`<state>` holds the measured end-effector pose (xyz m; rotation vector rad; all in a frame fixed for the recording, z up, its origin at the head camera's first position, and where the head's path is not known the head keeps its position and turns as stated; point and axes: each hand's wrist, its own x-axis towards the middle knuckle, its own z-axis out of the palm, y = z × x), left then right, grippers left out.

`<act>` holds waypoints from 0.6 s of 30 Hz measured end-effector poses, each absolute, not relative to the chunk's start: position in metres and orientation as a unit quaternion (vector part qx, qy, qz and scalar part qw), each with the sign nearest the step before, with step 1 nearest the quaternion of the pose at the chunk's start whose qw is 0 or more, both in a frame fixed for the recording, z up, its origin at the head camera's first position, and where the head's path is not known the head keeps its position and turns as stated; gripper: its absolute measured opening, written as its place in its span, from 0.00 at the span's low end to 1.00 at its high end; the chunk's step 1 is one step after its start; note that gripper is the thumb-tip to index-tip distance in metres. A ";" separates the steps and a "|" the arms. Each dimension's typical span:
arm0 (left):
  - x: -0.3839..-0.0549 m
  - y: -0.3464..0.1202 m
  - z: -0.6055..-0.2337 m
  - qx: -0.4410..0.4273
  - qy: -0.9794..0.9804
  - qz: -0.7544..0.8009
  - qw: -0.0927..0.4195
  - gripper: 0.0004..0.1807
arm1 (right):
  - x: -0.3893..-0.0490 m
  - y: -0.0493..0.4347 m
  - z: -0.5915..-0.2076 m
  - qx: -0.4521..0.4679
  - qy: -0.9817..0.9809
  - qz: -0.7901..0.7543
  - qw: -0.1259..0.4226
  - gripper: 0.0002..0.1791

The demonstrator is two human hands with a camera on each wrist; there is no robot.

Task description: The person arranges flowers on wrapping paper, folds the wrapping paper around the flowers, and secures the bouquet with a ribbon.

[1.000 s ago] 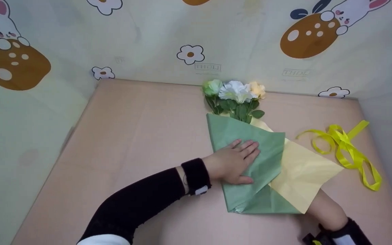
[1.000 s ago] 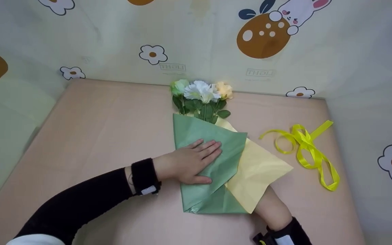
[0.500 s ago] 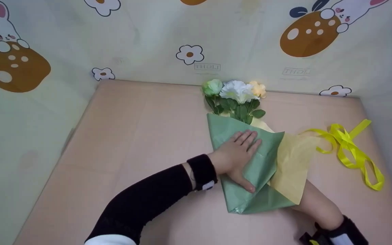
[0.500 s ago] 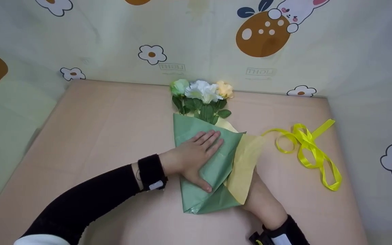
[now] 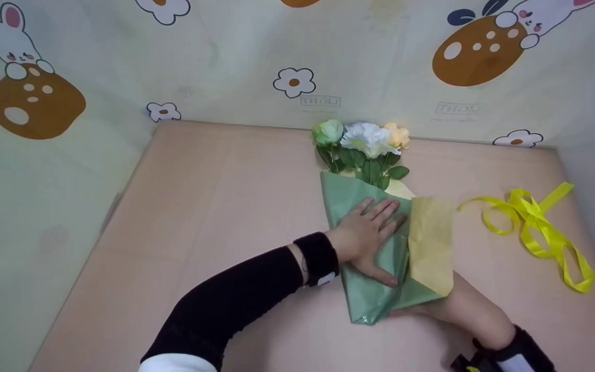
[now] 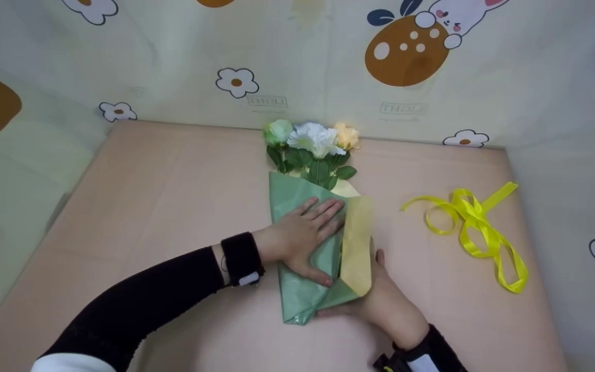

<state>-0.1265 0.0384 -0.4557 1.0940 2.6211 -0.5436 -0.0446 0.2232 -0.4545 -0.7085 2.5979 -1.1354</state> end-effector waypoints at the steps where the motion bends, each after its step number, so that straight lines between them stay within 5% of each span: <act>1: -0.126 0.038 -0.456 0.378 0.899 -0.188 0.119 0.73 | -0.045 0.222 -0.455 -0.243 0.881 -0.392 0.107 0.69; 9: -0.110 0.018 -0.450 0.409 0.902 -0.134 0.045 0.61 | -0.056 0.215 -0.462 -0.263 0.894 -0.350 0.095 0.80; 18: -0.064 -0.028 -0.432 0.431 0.895 -0.067 0.096 0.43 | -0.062 0.204 -0.462 -0.248 0.912 -0.311 0.104 0.80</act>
